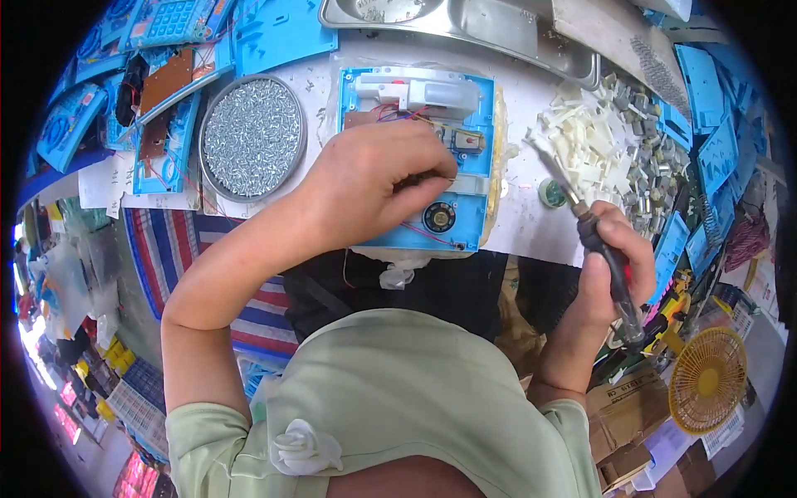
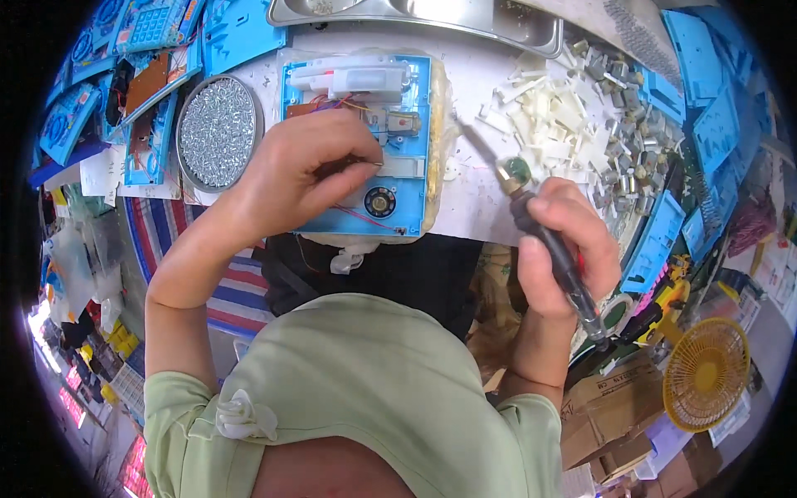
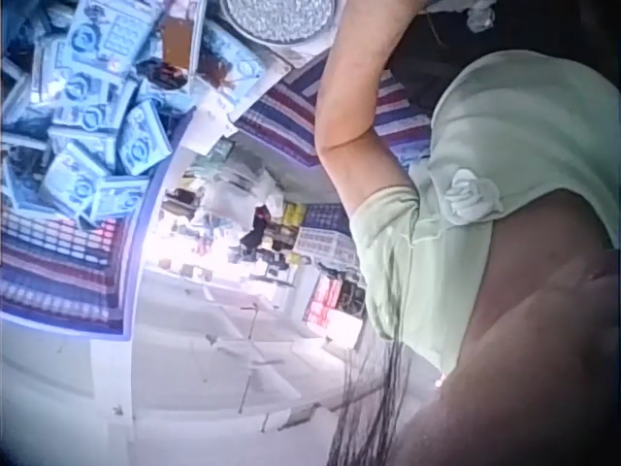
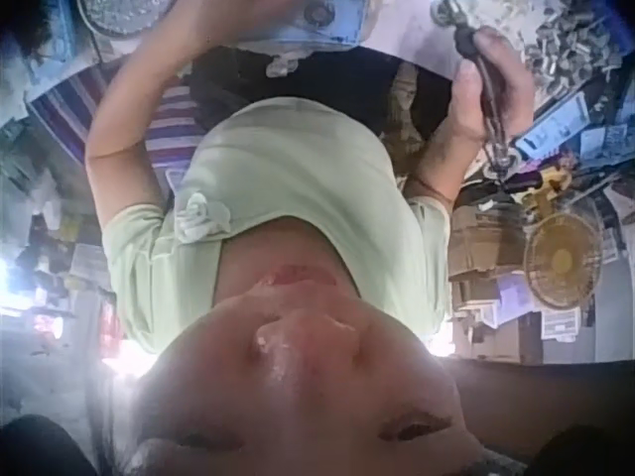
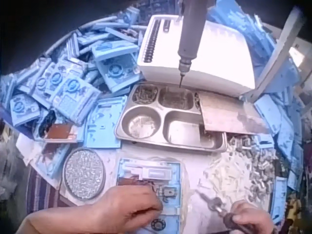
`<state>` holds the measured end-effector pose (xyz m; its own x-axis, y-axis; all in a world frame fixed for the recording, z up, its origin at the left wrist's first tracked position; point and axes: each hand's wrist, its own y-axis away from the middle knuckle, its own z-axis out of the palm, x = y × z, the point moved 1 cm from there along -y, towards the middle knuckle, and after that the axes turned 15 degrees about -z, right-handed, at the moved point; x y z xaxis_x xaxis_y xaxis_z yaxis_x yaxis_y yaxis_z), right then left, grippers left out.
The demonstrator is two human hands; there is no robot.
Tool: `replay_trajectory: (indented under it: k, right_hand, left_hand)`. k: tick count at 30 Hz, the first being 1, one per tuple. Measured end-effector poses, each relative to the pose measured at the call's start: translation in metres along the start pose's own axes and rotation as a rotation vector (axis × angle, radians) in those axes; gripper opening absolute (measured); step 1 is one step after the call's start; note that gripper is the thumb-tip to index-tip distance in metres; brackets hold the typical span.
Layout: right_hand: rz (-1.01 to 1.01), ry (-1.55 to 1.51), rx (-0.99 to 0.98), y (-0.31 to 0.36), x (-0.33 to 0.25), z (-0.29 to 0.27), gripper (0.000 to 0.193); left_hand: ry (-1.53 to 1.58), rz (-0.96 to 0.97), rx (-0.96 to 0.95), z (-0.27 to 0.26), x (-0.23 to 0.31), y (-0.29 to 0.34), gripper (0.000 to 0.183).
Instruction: Assembling and soldering internal components of an electronic device within a blue plastic casing.
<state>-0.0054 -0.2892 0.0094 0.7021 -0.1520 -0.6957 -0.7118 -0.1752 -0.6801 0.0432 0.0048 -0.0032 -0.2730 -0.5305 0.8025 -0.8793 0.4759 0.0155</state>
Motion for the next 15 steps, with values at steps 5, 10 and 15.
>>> replay_trajectory:
  k: [5, 10, 15]
  right_hand:
    - [0.141, -0.248, -0.081, -0.007, -0.007, 0.006, 0.026]
    - [0.097, -0.212, -0.250, -0.005, -0.002, 0.013, 0.025]
    - [0.122, -0.159, -0.253, -0.003, -0.003, 0.022, 0.026]
  left_hand:
    - [-0.091, 0.040, -0.019, 0.001, 0.004, 0.005, 0.017]
    - [-0.180, 0.067, -0.002, 0.003, 0.007, 0.007, 0.017]
    - [-0.183, 0.080, -0.018, 0.001, 0.007, 0.005, 0.017]
